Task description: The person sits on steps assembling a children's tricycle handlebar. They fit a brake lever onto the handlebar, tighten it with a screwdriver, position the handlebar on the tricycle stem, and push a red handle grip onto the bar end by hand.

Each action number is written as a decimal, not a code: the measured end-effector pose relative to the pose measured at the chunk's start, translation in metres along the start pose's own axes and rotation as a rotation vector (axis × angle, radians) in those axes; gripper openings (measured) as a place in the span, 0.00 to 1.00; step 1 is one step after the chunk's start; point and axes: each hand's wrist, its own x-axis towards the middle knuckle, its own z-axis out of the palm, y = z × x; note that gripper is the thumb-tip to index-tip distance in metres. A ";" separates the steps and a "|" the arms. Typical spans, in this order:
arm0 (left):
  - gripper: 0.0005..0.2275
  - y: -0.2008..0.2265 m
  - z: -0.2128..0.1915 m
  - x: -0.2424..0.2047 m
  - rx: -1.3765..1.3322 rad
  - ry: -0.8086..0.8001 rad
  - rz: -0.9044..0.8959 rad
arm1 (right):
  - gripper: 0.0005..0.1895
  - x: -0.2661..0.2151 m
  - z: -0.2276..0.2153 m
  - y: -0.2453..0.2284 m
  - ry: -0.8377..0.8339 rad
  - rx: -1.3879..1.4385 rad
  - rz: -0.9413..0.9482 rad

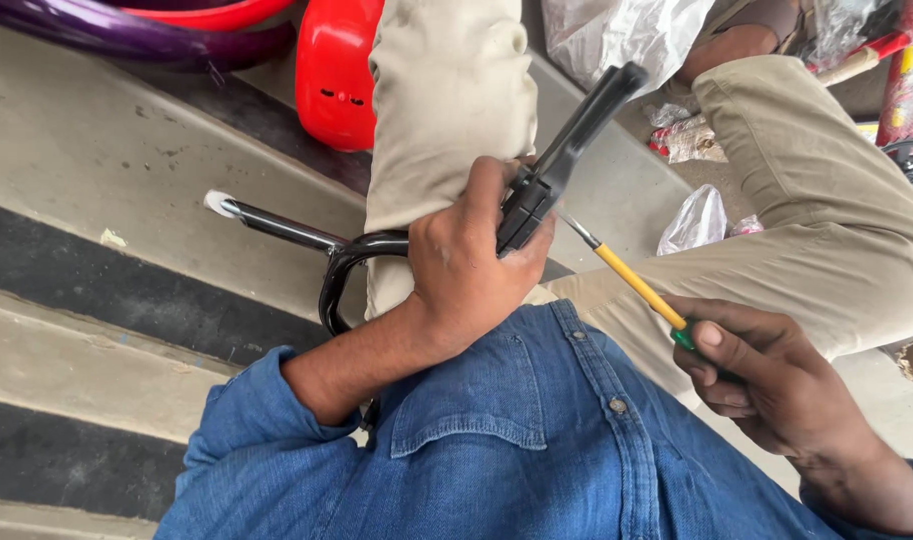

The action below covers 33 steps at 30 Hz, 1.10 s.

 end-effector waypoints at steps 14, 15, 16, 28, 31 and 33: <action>0.21 -0.002 -0.009 -0.024 -0.044 0.053 0.047 | 0.19 0.070 -0.028 0.023 0.182 -0.976 -0.458; 0.22 -0.004 -0.008 -0.024 -0.058 0.049 0.049 | 0.19 0.093 -0.034 0.027 0.319 -1.118 -0.466; 0.22 -0.006 -0.008 -0.028 -0.048 0.048 0.066 | 0.19 0.133 -0.042 0.041 0.322 -1.106 -0.483; 0.21 -0.014 -0.066 -0.057 -0.297 -0.035 0.103 | 0.33 0.263 -0.025 0.087 0.100 -1.818 -0.492; 0.22 -0.001 -0.067 -0.079 -0.238 -0.063 0.155 | 0.22 0.258 -0.025 0.060 0.079 -1.635 -0.601; 0.21 0.007 -0.056 -0.101 0.007 -0.044 0.315 | 0.21 0.256 -0.029 0.047 0.234 -1.554 -0.698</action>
